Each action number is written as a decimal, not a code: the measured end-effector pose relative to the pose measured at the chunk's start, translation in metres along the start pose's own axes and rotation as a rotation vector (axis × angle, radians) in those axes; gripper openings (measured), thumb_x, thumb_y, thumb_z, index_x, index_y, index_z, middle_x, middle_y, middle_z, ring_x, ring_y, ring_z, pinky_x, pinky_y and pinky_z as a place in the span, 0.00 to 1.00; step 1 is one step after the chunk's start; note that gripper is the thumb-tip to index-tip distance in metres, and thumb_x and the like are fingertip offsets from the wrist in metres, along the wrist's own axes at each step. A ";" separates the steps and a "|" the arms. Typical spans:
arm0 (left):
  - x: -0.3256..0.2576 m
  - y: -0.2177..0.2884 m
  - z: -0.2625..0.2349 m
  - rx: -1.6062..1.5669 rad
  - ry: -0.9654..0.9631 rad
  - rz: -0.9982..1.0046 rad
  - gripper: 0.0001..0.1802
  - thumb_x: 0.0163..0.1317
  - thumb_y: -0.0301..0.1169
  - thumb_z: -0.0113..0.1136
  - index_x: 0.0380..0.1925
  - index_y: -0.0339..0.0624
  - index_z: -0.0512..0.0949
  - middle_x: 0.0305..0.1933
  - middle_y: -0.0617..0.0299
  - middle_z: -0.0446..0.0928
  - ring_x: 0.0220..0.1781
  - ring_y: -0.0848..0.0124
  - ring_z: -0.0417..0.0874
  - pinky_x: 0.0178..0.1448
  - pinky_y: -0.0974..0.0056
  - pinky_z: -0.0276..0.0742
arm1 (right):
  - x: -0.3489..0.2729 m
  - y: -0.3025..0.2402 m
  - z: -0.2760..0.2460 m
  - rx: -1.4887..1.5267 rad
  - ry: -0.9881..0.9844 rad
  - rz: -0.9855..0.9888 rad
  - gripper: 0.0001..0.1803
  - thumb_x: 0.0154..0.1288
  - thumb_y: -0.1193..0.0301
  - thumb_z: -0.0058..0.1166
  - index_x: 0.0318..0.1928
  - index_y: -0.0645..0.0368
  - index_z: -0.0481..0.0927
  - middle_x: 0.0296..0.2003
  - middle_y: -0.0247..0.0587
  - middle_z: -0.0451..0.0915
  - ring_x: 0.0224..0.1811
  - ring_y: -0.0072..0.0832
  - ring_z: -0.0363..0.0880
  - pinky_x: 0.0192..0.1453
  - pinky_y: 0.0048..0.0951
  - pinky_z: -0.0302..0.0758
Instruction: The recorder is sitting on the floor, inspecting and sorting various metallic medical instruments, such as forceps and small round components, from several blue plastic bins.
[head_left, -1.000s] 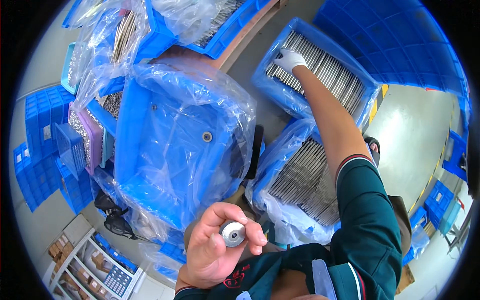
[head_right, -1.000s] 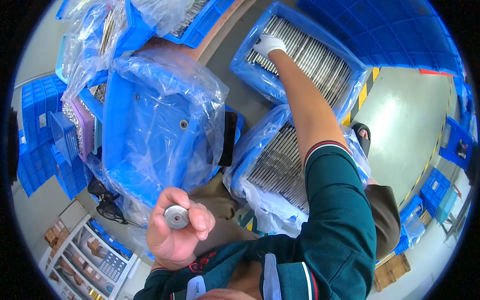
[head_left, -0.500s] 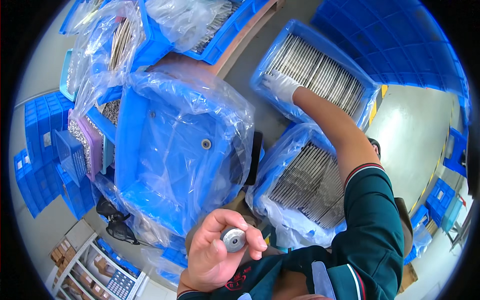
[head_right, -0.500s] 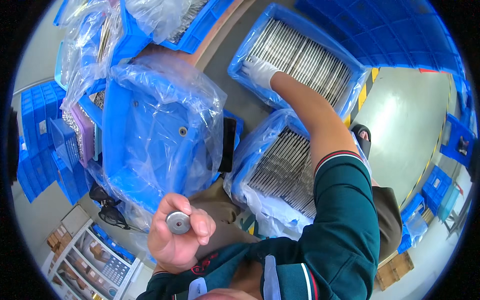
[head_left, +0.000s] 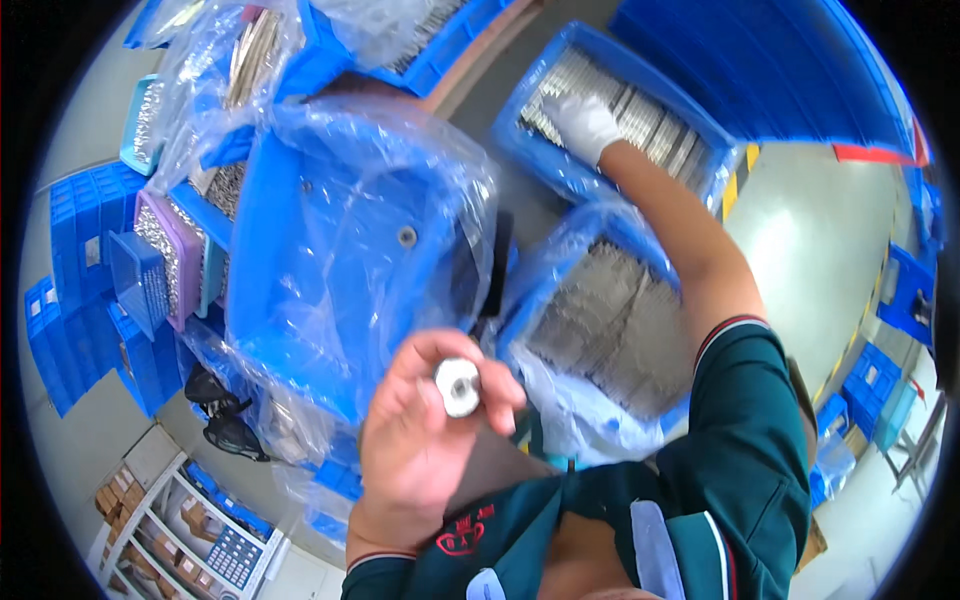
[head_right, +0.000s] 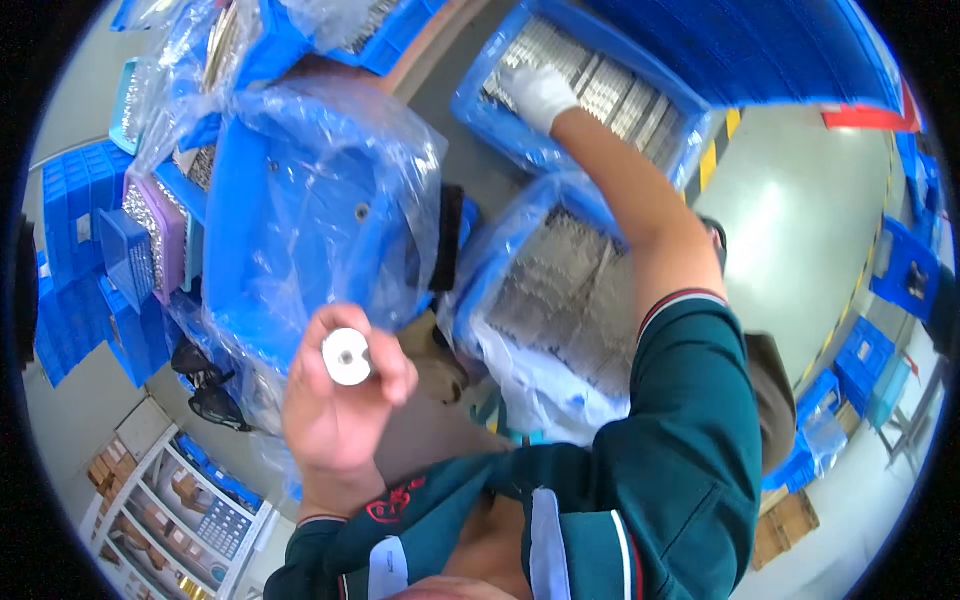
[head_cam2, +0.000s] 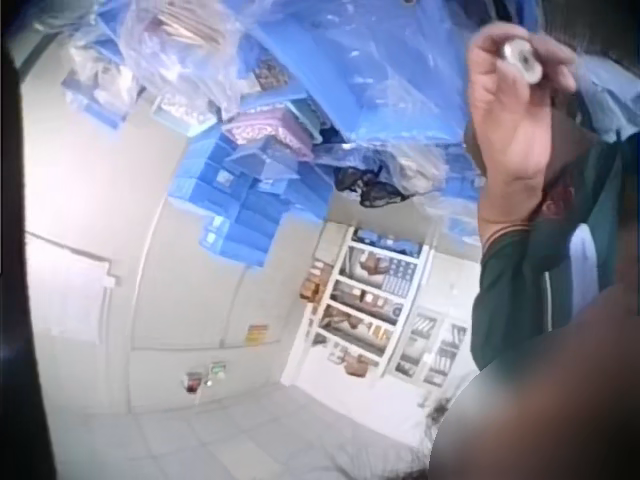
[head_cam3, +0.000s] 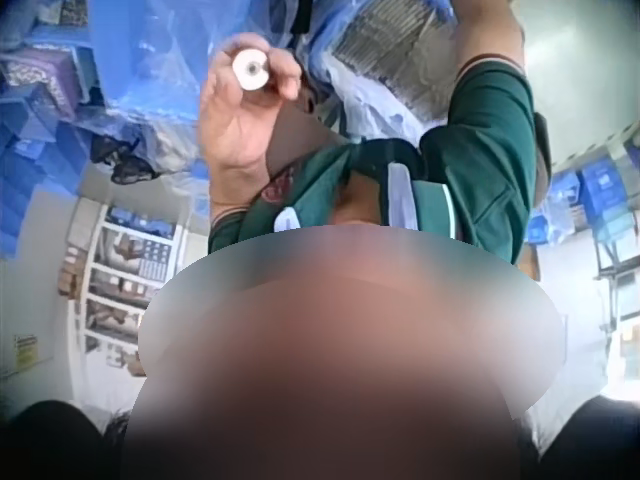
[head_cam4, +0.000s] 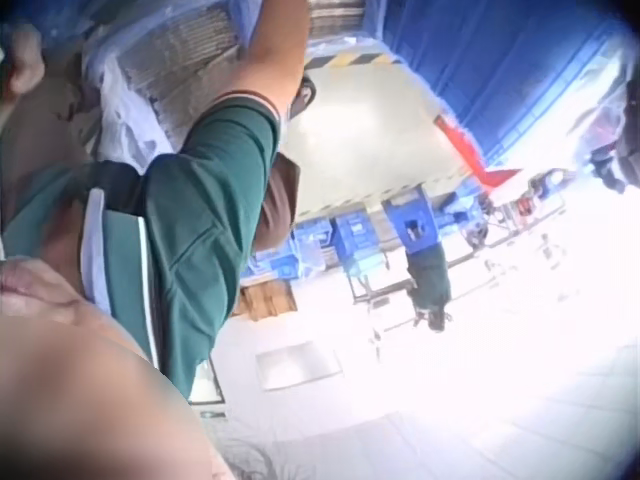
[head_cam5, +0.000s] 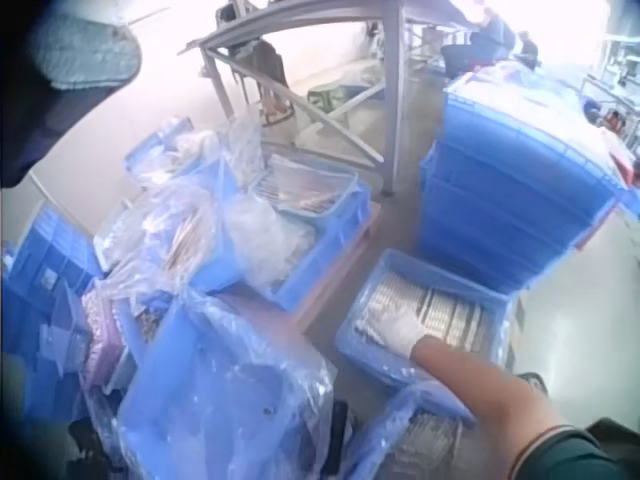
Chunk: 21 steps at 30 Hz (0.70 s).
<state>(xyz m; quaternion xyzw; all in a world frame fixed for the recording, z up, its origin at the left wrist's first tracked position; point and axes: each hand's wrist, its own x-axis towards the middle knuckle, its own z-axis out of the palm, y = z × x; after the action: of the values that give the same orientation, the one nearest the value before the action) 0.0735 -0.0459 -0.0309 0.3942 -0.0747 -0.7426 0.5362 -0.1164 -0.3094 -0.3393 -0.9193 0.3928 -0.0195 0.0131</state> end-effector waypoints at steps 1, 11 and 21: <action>-0.003 0.000 0.004 0.092 0.076 0.065 0.26 0.63 0.48 0.54 0.48 0.37 0.67 0.36 0.48 0.77 0.31 0.66 0.74 0.35 0.62 0.66 | -0.001 -0.007 -0.032 -0.002 -0.122 0.053 0.10 0.57 0.72 0.46 0.39 0.58 0.76 0.35 0.47 0.79 0.37 0.43 0.80 0.38 0.43 0.77; -0.018 -0.016 0.000 0.049 -0.076 0.069 0.15 0.64 0.39 0.55 0.42 0.38 0.73 0.40 0.49 0.79 0.35 0.69 0.78 0.42 0.67 0.72 | -0.193 -0.036 -0.138 0.355 0.297 0.631 0.16 0.60 0.58 0.50 0.41 0.55 0.79 0.37 0.49 0.81 0.38 0.45 0.80 0.43 0.40 0.75; -0.032 -0.036 -0.006 0.139 -0.063 0.127 0.13 0.61 0.40 0.59 0.36 0.42 0.74 0.39 0.52 0.80 0.34 0.70 0.79 0.39 0.69 0.71 | -0.292 -0.166 -0.074 0.667 -0.425 1.152 0.31 0.49 0.50 0.54 0.43 0.67 0.79 0.39 0.58 0.80 0.46 0.46 0.79 0.53 0.35 0.73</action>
<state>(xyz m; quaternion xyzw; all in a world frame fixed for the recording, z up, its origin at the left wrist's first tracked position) 0.0542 -0.0016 -0.0377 0.4011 -0.1677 -0.7123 0.5510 -0.2016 0.0151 -0.2666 -0.4956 0.7796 0.0512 0.3794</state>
